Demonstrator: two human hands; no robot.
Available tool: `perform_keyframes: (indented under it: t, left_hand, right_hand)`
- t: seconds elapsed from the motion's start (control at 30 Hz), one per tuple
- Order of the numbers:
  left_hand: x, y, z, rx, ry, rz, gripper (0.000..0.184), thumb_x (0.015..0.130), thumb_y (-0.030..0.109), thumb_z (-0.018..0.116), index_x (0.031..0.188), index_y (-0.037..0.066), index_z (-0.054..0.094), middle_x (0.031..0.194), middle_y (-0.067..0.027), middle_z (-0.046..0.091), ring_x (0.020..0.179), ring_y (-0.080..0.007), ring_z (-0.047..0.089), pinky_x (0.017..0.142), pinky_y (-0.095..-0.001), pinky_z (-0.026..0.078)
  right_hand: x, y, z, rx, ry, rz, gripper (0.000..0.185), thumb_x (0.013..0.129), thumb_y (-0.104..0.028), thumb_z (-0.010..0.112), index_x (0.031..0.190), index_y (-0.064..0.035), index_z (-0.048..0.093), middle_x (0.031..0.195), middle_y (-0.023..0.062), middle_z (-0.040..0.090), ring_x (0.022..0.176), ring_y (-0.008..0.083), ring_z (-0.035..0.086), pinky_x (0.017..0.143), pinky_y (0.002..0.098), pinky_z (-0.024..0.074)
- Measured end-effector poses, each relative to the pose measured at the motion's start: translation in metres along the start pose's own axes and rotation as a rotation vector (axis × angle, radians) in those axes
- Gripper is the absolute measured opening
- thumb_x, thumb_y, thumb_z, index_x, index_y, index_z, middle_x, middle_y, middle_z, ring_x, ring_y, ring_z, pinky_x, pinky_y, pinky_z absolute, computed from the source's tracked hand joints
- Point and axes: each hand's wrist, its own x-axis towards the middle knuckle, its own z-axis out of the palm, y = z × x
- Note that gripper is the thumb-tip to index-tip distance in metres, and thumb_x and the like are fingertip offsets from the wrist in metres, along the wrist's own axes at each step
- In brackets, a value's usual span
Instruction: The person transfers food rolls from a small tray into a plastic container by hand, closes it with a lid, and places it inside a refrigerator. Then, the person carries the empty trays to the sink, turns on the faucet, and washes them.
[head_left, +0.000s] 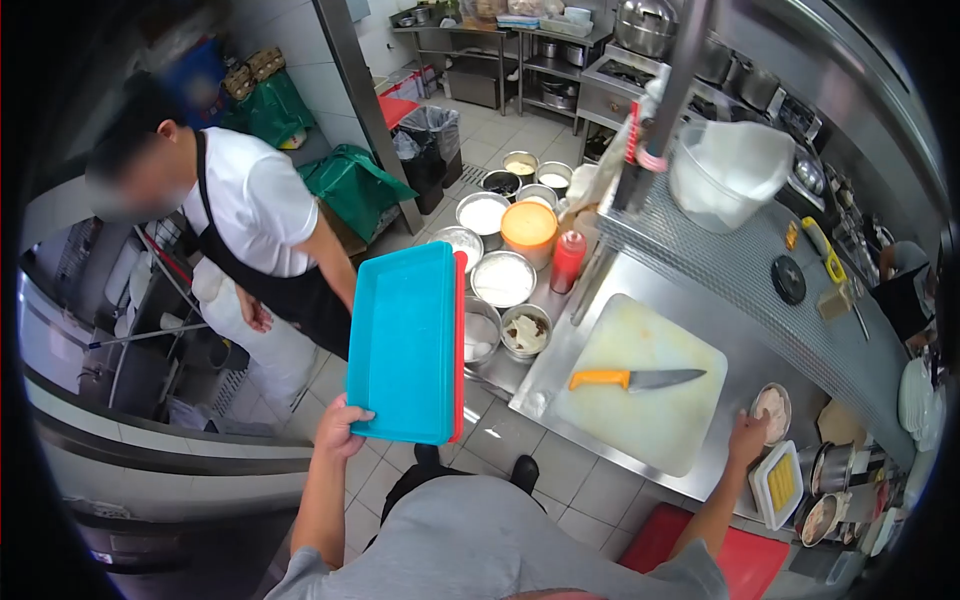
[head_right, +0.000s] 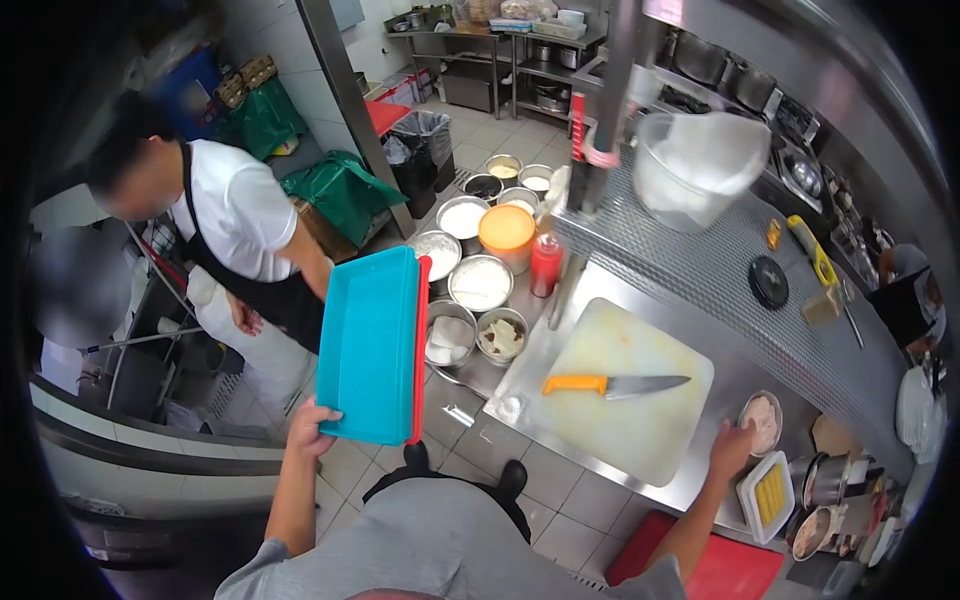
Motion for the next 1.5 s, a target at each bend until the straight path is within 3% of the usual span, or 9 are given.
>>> perform_keyframes:
  t: [0.13,0.27,0.43,0.7,0.8,0.97,1.13,1.33,1.5]
  left_hand:
    - [0.045,0.018,-0.031,-0.013,-0.086,0.033,0.054,0.071,-0.005,0.062,0.125,-0.003,0.058,0.111,-0.011,0.068,0.102,-0.0234,0.067,0.093,-0.0379,0.054]
    - [0.098,0.053,-0.065,-0.019,-0.137,0.066,0.055,0.071,-0.005,0.061,0.125,-0.003,0.059,0.111,-0.0094,0.068,0.102,-0.0209,0.066,0.092,-0.0349,0.052]
    - [0.151,0.106,-0.124,-0.047,-0.146,0.084,0.051,0.073,-0.005,0.059,0.124,-0.001,0.06,0.109,-0.008,0.068,0.096,-0.0197,0.066,0.091,-0.0344,0.052]
    - [0.229,0.19,-0.191,-0.088,0.016,0.21,0.06,0.072,-0.007,0.057,0.132,-0.004,0.055,0.117,-0.0097,0.067,0.106,-0.0225,0.065,0.096,-0.0363,0.05]
    - [0.261,0.21,-0.223,-0.043,0.062,0.229,0.063,0.072,-0.007,0.058,0.134,-0.005,0.053,0.119,-0.0132,0.067,0.11,-0.0282,0.064,0.098,-0.0399,0.052]
    - [0.284,0.27,-0.24,0.028,0.139,0.179,0.066,0.07,-0.007,0.057,0.135,-0.006,0.052,0.123,-0.0126,0.065,0.111,-0.0262,0.063,0.099,-0.037,0.05]
    - [0.324,0.311,-0.254,0.058,0.117,0.12,0.064,0.069,-0.007,0.058,0.133,-0.007,0.053,0.123,-0.0139,0.065,0.111,-0.0288,0.064,0.102,-0.0388,0.049]
    - [0.427,0.342,-0.289,0.077,0.008,-0.028,0.061,0.069,-0.007,0.06,0.13,-0.005,0.055,0.119,-0.0137,0.066,0.111,-0.0286,0.064,0.103,-0.0405,0.049]
    - [0.514,0.383,-0.274,0.146,-0.091,-0.115,0.06,0.07,-0.007,0.059,0.129,-0.003,0.056,0.117,-0.0126,0.067,0.108,-0.0264,0.065,0.1,-0.0395,0.051]
  right_hand:
    - [-0.078,-0.169,-0.008,0.703,-0.308,-0.051,0.037,0.092,-0.009,0.072,0.127,0.0012,0.061,0.099,0.0058,0.07,0.082,0.0119,0.064,0.074,0.0278,0.0532]
    - [-0.176,-0.338,0.004,1.054,-0.687,-0.07,0.041,0.093,-0.008,0.072,0.13,0.003,0.057,0.108,0.0089,0.07,0.087,0.0116,0.064,0.077,0.0268,0.0544]
    - [-0.242,-0.477,-0.001,1.042,-0.951,-0.136,0.046,0.092,-0.006,0.072,0.134,0.003,0.055,0.118,0.0121,0.068,0.089,0.011,0.065,0.078,0.0261,0.0554]
    - [-0.243,-0.558,0.005,0.929,-0.906,-0.145,0.046,0.09,-0.007,0.074,0.132,0.001,0.057,0.118,0.0113,0.068,0.088,0.0116,0.066,0.076,0.0268,0.0548]
    - [-0.215,-0.604,0.023,0.904,-0.887,-0.228,0.044,0.09,-0.008,0.074,0.13,0.0012,0.058,0.117,0.0111,0.068,0.087,0.0124,0.066,0.076,0.027,0.0545]
    - [-0.165,-0.711,0.084,0.915,-0.772,-0.408,0.043,0.09,-0.014,0.074,0.127,0.0024,0.06,0.112,0.0108,0.071,0.088,0.0139,0.069,0.074,0.0275,0.0554]
    - [-0.133,-0.832,0.125,0.925,-0.853,-0.566,0.041,0.091,-0.019,0.073,0.127,-0.0023,0.061,0.114,0.0116,0.072,0.09,0.0178,0.072,0.071,0.0296,0.0568]
    - [-0.127,-0.927,0.185,0.931,-0.886,-0.488,0.041,0.092,-0.021,0.074,0.126,-0.0013,0.061,0.115,0.0124,0.072,0.091,0.02,0.072,0.071,0.0306,0.0569]
    - [-0.156,-0.92,0.199,0.889,-0.88,-0.195,0.041,0.092,-0.022,0.074,0.126,-0.0024,0.062,0.108,0.0101,0.073,0.087,0.0149,0.07,0.073,0.0291,0.0558]
